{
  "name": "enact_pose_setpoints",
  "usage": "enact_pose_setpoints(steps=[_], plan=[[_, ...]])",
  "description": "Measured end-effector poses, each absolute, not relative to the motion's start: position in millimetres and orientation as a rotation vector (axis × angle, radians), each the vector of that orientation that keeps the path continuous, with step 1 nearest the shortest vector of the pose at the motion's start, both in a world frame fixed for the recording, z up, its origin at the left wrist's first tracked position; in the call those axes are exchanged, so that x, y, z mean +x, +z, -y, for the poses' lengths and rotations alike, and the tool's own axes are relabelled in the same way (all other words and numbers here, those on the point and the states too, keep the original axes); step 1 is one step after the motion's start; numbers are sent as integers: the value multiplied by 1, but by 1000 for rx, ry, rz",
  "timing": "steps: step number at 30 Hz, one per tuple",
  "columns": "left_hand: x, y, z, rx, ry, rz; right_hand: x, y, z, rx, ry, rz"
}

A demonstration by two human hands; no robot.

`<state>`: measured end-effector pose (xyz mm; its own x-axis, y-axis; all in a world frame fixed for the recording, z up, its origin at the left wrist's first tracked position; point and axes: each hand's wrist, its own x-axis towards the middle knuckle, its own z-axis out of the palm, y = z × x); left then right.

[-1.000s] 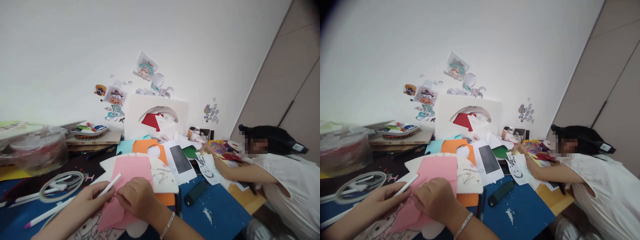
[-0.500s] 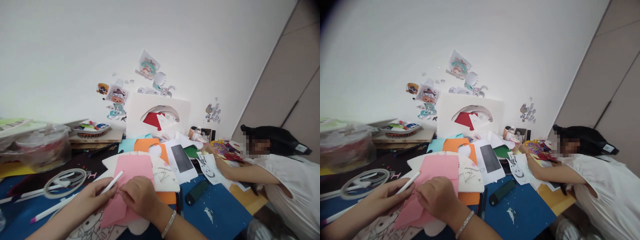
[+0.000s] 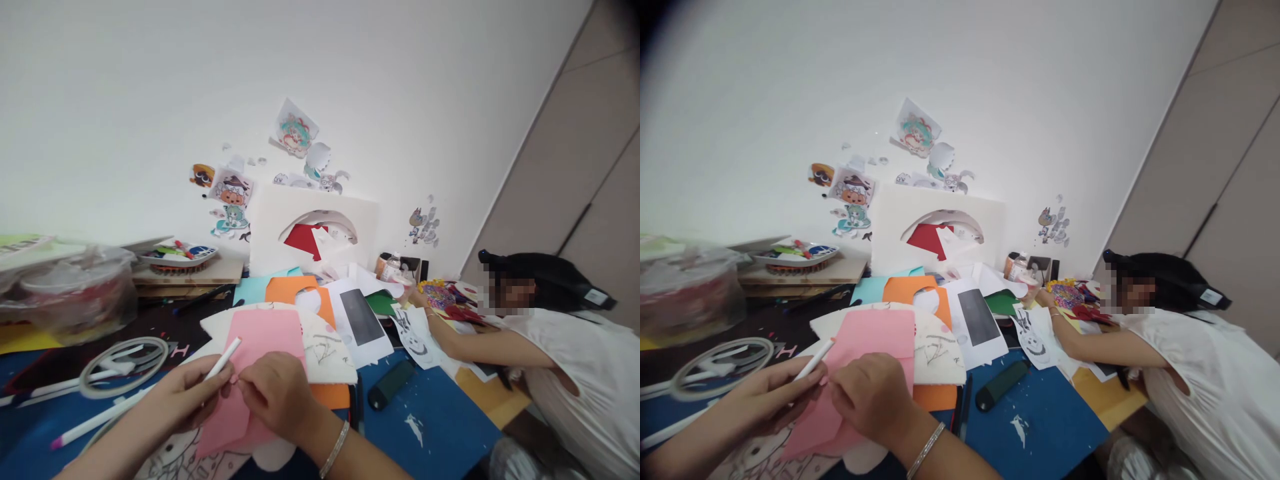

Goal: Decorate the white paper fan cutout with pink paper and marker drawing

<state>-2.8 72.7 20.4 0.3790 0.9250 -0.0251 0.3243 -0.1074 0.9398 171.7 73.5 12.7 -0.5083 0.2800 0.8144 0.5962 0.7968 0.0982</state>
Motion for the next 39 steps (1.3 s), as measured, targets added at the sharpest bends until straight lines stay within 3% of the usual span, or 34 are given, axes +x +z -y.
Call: enact_pose_setpoints(steps=[13, 24, 39], plan=[[0, 20, -72, 1685, 844, -1101, 170, 15, -72, -620, -522, 2050], [7, 50, -51, 2120, 1266, -1234, 172, 15, -69, -647, -361, 2019], [3, 46, -50, 2210, 1244, -1155, 172, 22, -60, -583, -286, 1974]])
